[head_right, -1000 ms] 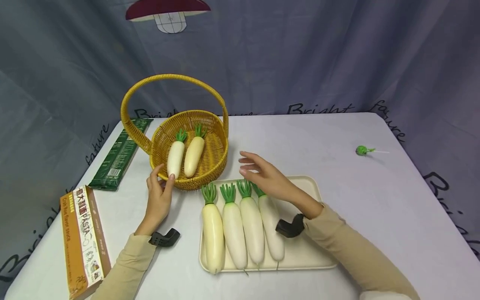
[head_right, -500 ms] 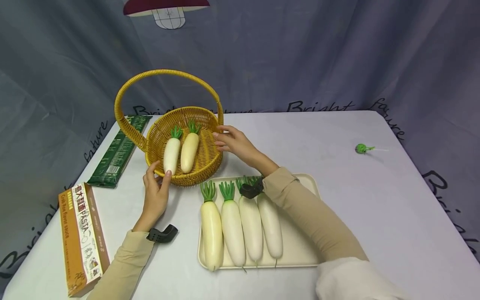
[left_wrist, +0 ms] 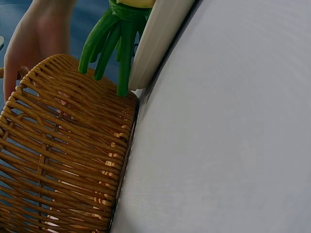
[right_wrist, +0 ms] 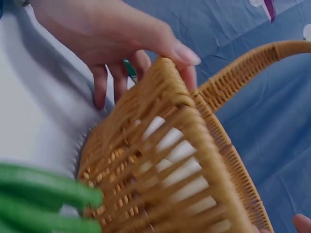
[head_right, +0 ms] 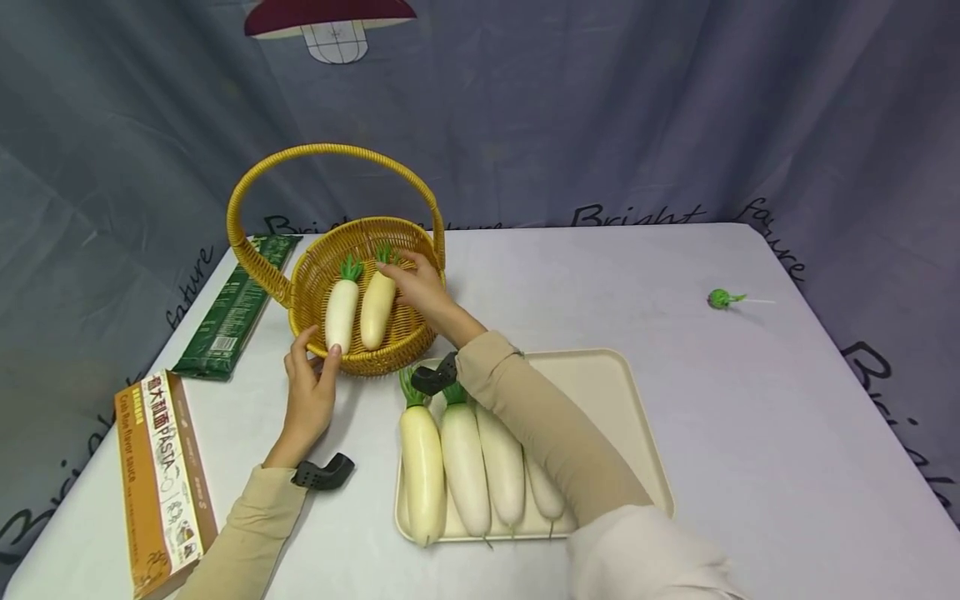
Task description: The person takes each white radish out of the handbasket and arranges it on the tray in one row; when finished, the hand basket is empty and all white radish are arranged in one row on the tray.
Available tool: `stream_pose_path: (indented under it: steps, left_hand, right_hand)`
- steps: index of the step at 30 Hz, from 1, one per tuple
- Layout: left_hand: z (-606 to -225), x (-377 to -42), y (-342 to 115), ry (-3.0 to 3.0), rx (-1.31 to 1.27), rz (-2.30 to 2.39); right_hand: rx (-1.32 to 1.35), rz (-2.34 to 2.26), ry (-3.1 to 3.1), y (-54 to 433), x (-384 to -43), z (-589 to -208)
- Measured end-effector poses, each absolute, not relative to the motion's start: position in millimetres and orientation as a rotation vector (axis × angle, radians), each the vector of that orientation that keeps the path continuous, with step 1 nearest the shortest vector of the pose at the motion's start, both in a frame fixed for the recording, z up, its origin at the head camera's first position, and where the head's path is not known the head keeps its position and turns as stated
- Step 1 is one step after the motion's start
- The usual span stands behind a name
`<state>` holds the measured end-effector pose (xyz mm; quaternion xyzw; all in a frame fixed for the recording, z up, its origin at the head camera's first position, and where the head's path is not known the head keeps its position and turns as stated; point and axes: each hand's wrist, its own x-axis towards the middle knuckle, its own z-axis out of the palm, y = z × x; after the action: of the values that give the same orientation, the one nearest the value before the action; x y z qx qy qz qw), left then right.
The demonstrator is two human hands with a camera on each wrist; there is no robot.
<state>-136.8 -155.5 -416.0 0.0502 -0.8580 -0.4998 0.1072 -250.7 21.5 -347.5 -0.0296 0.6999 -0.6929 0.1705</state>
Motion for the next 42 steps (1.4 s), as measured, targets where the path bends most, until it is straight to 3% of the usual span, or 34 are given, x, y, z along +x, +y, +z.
stream_pose_path:
  steps: [18,27,42]
  left_hand:
    - [-412.9,-138.4,-158.9,-2.504,0.155,-1.462]
    - [-419.0,-137.8,-154.1,-2.517,0.145,-1.477]
    - [-417.2,-134.9,-154.1,-2.530,0.151,-1.464]
  right_hand:
    - [0.063,-1.649,2.415,-11.8,-249.8,-352.1]
    - [0.202,-1.562,2.249,-10.2,-250.4,-356.6]
    - [0.017,-1.393,2.400,-14.4,-245.5,-361.9]
